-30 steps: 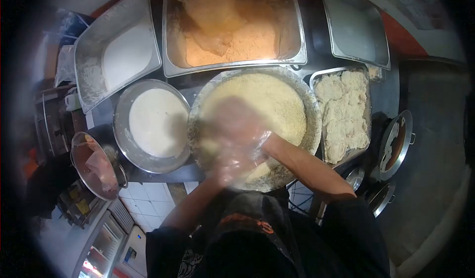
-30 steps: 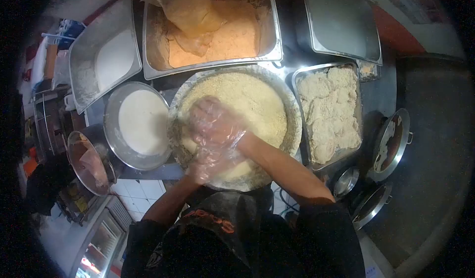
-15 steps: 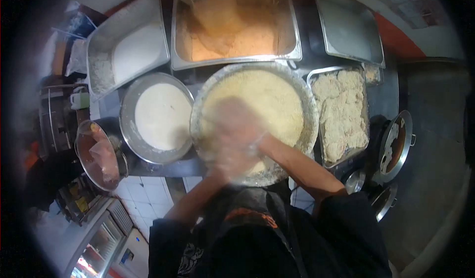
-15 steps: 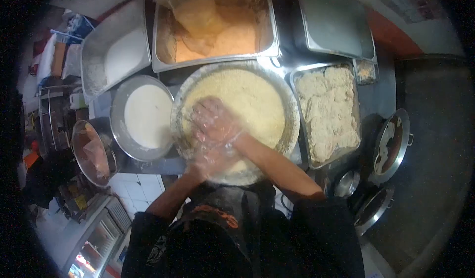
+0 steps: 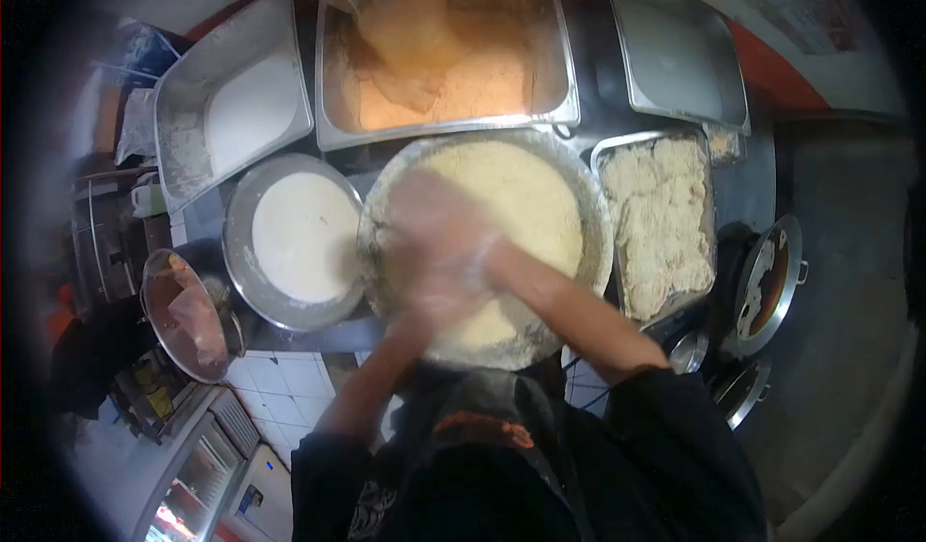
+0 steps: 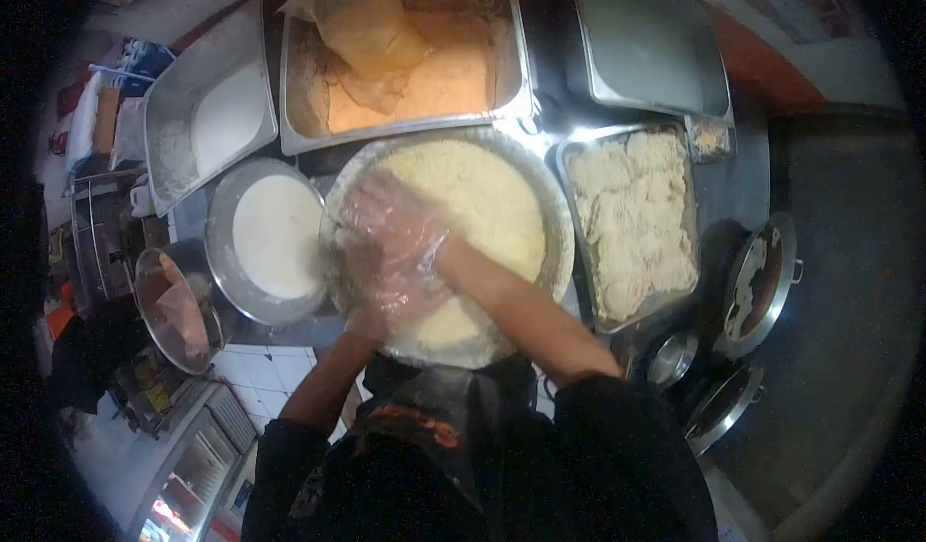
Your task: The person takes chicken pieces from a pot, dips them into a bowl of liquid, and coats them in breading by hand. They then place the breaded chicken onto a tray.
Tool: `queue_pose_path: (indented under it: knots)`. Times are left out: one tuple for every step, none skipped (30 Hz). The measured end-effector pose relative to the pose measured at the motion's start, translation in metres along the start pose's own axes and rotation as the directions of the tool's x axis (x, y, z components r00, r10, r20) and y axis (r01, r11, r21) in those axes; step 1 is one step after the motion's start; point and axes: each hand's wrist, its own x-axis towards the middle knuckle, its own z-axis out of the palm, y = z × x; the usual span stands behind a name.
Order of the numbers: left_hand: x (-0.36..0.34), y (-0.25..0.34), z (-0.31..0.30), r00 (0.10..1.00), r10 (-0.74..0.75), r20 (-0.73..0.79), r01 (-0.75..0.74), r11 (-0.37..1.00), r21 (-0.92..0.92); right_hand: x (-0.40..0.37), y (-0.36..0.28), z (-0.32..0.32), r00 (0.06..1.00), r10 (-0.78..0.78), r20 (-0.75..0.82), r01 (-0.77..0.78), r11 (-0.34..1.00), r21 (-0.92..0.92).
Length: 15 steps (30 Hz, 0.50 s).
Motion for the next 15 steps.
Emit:
queue_pose_path:
  knots:
    - [0.000,0.007,0.000,1.000,0.021,-0.014,-0.021,0.999,-0.028,0.004,0.008,-0.004,1.000,-0.013,0.003,0.013,1.000,-0.007]
    - [0.004,0.011,0.000,1.000,0.002,0.016,-0.004,0.996,0.085,0.006,0.007,-0.004,1.000,0.011,-0.002,-0.011,0.999,0.036]
    - [0.008,0.015,-0.002,0.988,-0.083,0.127,0.030,0.927,0.374,0.004,0.000,-0.002,0.999,0.046,-0.011,-0.044,0.995,0.086]
    - [0.015,0.024,-0.002,0.948,-0.218,0.230,-0.002,0.721,0.693,0.001,-0.005,-0.005,0.999,0.046,-0.021,-0.044,0.995,0.088]
    - [0.015,0.029,0.001,0.960,-0.143,0.239,-0.112,0.588,0.801,-0.002,-0.008,-0.010,0.999,0.041,-0.020,-0.039,0.996,0.078]
    - [0.017,0.036,0.005,0.977,0.117,0.179,-0.213,0.432,0.876,-0.002,-0.002,-0.018,0.999,0.037,-0.020,-0.035,0.998,0.058]
    - [0.019,0.048,0.008,0.935,0.336,0.114,-0.221,0.302,0.927,-0.005,0.008,-0.018,0.999,0.041,-0.029,-0.040,0.998,0.045]
    - [0.029,0.059,0.009,0.937,0.329,0.118,-0.225,0.309,0.924,-0.011,0.016,-0.009,0.988,0.039,-0.148,-0.036,0.999,0.028]
    - [0.043,0.070,0.008,0.988,-0.023,0.154,-0.121,0.508,0.853,-0.019,0.020,0.003,0.965,0.041,-0.257,-0.036,0.999,0.022]
    - [0.048,0.075,0.008,0.900,-0.361,0.244,0.048,0.639,0.768,-0.019,0.022,-0.001,0.961,0.098,-0.258,-0.085,0.995,0.061]
    - [0.042,0.060,0.012,0.893,-0.371,0.255,0.047,0.640,0.767,-0.019,0.019,-0.003,0.961,0.112,-0.254,-0.098,0.993,0.070]
    - [0.039,0.033,0.016,0.937,-0.237,0.256,0.123,0.912,0.392,-0.014,0.017,-0.008,0.969,0.112,-0.222,-0.111,0.994,0.016]
    - [0.039,0.013,0.016,0.974,-0.107,0.198,0.121,0.991,-0.064,-0.008,0.016,-0.014,0.974,0.110,-0.199,-0.122,0.991,-0.047]
    - [0.040,0.000,0.009,0.975,-0.086,0.203,0.100,0.994,-0.055,-0.006,0.018,-0.014,0.971,0.108,-0.215,-0.125,0.990,-0.065]
    - [0.039,-0.011,0.002,0.946,0.183,0.267,-0.284,0.864,0.415,-0.007,0.020,-0.010,0.965,0.083,-0.250,-0.106,0.991,-0.083]
